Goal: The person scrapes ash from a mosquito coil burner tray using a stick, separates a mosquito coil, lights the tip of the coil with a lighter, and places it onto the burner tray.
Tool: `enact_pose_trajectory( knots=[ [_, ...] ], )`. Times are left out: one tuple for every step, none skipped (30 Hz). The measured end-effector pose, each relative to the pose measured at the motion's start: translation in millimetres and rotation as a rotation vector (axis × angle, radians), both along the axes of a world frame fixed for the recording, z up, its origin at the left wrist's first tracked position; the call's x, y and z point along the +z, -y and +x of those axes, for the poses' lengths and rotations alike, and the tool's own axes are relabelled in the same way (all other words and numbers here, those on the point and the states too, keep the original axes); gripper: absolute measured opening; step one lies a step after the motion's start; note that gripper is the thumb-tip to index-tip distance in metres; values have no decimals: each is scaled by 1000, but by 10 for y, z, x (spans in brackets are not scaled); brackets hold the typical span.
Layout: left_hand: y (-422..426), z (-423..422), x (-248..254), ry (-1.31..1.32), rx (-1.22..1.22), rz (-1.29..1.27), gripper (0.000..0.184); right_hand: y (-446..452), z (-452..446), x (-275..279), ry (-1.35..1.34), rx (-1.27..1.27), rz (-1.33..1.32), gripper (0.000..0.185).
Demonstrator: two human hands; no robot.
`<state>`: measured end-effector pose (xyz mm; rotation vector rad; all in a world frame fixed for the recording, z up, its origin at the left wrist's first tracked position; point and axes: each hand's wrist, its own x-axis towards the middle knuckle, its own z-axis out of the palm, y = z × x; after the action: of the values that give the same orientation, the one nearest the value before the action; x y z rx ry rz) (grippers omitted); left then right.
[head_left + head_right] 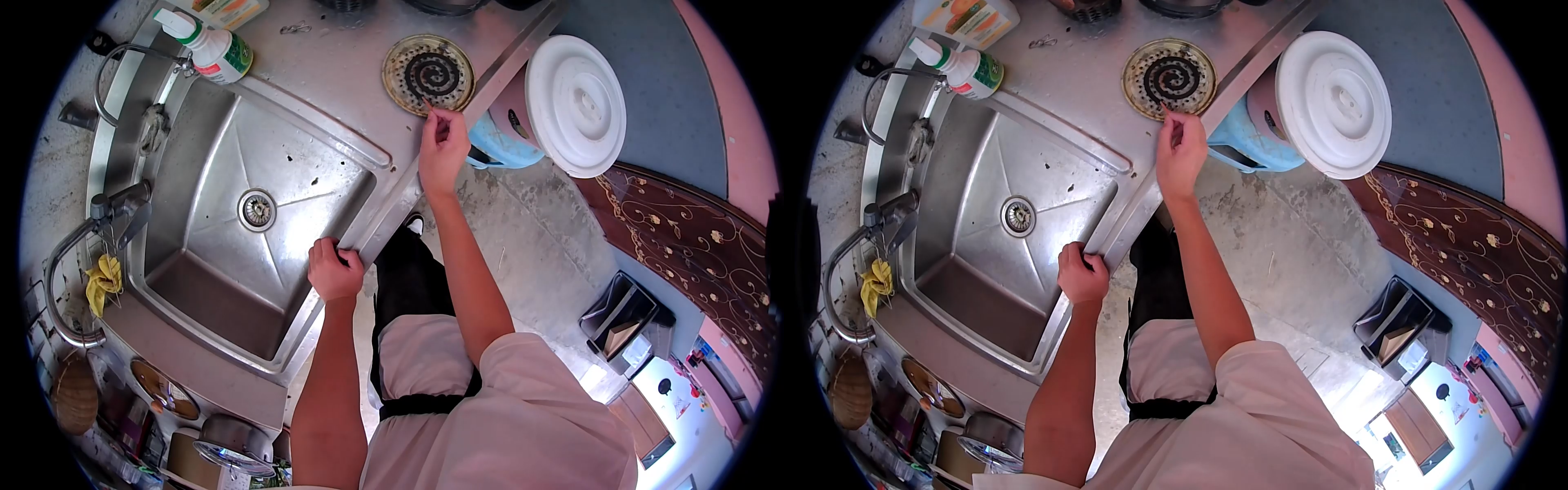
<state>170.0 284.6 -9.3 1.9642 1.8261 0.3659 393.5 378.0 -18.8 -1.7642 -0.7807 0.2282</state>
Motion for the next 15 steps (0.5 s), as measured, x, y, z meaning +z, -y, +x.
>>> enact_pose_trajectory(
  knots=[
    [-1,4,4,2,1,1,15,0,1,1,5,-2,-6,3],
    [-2,5,2,2,1,1,15,-2,2,5,10,-4,-11,3],
    [-5,5,1,2,1,1,15,-4,2,8,10,-3,-11,3],
    [-5,3,0,3,0,0,15,-4,1,11,21,8,-8,3],
    [-4,2,-1,3,0,0,15,-2,1,10,31,20,-4,3],
    [-3,2,-2,2,2,-3,15,1,2,4,32,19,-5,3],
    [-3,2,-3,1,5,-6,15,4,2,-5,22,18,-10,3],
    [-2,2,-2,1,5,-6,15,6,0,-2,11,16,-15,3],
    [-2,2,0,0,5,-9,15,6,-2,1,11,16,-15,3],
    [-3,2,0,-1,6,-13,16,5,-2,4,6,12,-16,3],
    [-4,0,-3,-1,5,-13,16,4,-3,9,1,9,-18,2],
    [-5,-4,-8,-3,0,-10,16,6,4,-6,1,8,-18,2],
    [-3,-8,-12,-5,-5,-8,16,8,18,-31,55,20,-18,2],
    [-1,-11,-12,-5,-5,-9,16,5,20,-21,108,32,-19,3],
    [1,-12,-14,-7,-6,-12,16,8,16,-12,109,31,-19,3]
  ],
)
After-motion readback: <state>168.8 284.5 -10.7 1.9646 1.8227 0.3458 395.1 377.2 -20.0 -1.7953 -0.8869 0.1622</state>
